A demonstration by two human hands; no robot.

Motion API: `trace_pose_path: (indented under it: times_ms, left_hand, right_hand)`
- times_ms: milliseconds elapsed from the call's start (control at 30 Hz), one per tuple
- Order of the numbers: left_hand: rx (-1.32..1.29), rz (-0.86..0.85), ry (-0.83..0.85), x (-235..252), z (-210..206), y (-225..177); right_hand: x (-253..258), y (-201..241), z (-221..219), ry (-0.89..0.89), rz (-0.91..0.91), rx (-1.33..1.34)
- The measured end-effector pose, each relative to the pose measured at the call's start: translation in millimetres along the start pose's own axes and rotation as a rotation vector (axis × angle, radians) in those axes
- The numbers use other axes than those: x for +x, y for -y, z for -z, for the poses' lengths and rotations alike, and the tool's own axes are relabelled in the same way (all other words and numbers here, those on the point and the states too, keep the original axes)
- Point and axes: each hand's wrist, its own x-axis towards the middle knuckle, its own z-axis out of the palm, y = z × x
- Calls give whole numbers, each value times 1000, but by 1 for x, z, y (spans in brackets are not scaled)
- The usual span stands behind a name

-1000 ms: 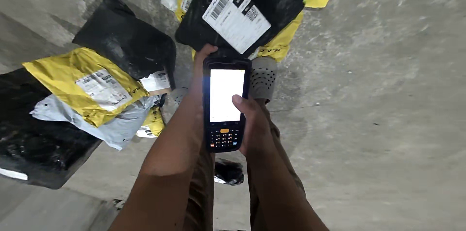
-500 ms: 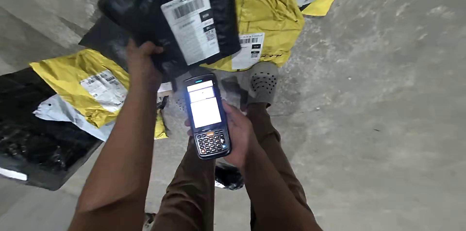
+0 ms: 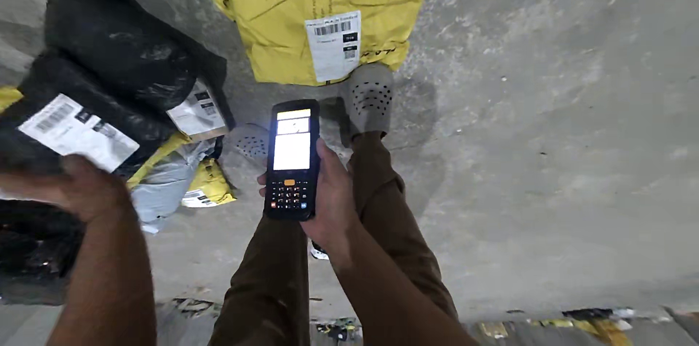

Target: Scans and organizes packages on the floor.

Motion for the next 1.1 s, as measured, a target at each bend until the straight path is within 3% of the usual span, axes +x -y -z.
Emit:
trace_pose_path:
  times_ms: [67, 100, 167, 267, 367, 467, 600, 700, 833, 900, 1033, 1100]
  left_hand:
    - [-161, -303, 162, -13, -44, -35]
    - [-222, -363, 251, -19, -70, -58]
    - [-301, -332, 437, -31, -120, -108]
    - [-484, -273, 585, -40, -180, -168]
    - [-596, -178, 568, -38, -217, -208]
    - [-538, -202, 421, -26, -225, -219]
    - [-502, -423, 338, -23, -192, -217]
    - [-648, -536, 410, -53, -143, -211]
    - [-844, -438, 611, -117, -52, -175]
    - [-852, -348, 553, -128, -11, -139]
    - [-498, -336, 211, -55, 45, -49]
    - [-210, -192, 118, -5, 56, -19]
  right_hand:
    - [-2, 2, 1, 1, 38, 47]
    - [-2, 3, 1, 5, 54, 74]
    - [-3, 5, 1, 12, 75, 117]
    - [-3, 8, 2, 34, 84, 144]
    - [-5, 9, 5, 63, 66, 173]
    - [-4, 9, 9, 64, 48, 186]
    - [-3, 9, 9, 70, 63, 126]
    - [-7, 8, 5, 49, 175, 23]
    - [-10, 17, -1, -116, 408, -88]
    - [-9, 28, -6, -204, 441, -94]
    - [-6, 34, -8, -163, 374, -135]
    - [-4, 29, -10, -111, 252, -146]
